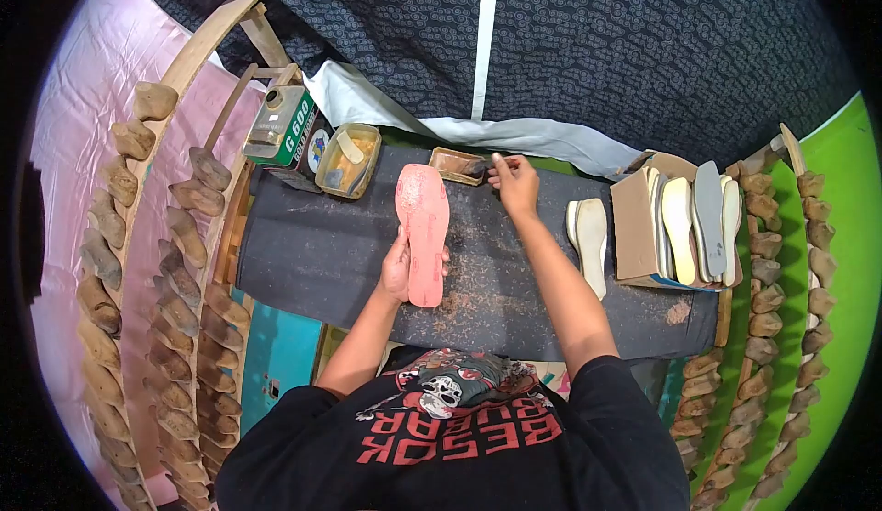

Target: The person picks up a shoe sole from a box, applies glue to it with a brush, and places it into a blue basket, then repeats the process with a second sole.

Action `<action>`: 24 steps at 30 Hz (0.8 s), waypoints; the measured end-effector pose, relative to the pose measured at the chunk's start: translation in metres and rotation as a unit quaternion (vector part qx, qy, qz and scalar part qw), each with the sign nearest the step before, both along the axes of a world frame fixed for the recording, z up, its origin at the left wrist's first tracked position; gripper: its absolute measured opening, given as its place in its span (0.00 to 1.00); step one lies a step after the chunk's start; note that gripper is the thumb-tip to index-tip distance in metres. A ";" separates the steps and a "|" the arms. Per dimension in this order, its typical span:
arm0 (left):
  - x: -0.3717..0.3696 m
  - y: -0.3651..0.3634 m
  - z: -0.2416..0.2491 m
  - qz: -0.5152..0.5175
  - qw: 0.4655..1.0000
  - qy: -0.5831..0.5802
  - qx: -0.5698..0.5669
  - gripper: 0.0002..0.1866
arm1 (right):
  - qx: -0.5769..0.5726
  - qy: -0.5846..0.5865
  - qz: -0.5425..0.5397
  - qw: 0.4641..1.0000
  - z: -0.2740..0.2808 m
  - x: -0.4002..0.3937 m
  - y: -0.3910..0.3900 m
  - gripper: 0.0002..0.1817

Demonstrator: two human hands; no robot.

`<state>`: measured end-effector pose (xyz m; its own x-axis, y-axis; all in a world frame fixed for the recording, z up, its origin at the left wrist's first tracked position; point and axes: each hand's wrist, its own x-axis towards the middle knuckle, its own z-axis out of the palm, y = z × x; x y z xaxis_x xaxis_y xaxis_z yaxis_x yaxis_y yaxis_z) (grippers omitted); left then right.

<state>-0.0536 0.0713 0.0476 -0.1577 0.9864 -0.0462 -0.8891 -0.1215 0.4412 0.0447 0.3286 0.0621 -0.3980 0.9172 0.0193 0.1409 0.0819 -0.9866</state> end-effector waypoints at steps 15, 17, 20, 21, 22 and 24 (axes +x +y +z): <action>0.012 0.035 0.014 -0.080 0.996 0.031 0.016 0.35 | 0.027 0.207 -0.034 0.977 0.107 0.057 -0.069 0.14; 0.012 0.040 0.017 -0.084 0.996 0.028 0.022 0.35 | 0.088 0.167 -0.057 0.980 0.104 0.064 -0.074 0.11; 0.009 0.042 0.018 -0.096 0.995 0.016 0.017 0.36 | 0.093 0.123 -0.051 0.987 0.110 0.076 -0.087 0.09; 0.010 0.042 0.018 -0.107 0.994 0.008 0.009 0.36 | 0.092 0.099 -0.035 0.990 0.113 0.079 -0.091 0.09; 0.011 0.041 0.017 -0.110 0.994 0.006 0.008 0.36 | 0.107 0.090 -0.037 0.990 0.115 0.080 -0.092 0.10; 0.013 0.041 0.018 -0.120 0.993 0.002 0.016 0.35 | 0.124 0.105 -0.062 0.985 0.117 0.077 -0.083 0.10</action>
<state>-0.0408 0.1118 0.0654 0.0822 0.9965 -0.0150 -0.8920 0.0802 0.4449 0.1220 0.2454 0.1788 -0.2471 0.9150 0.3189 -0.0404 0.3191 -0.9469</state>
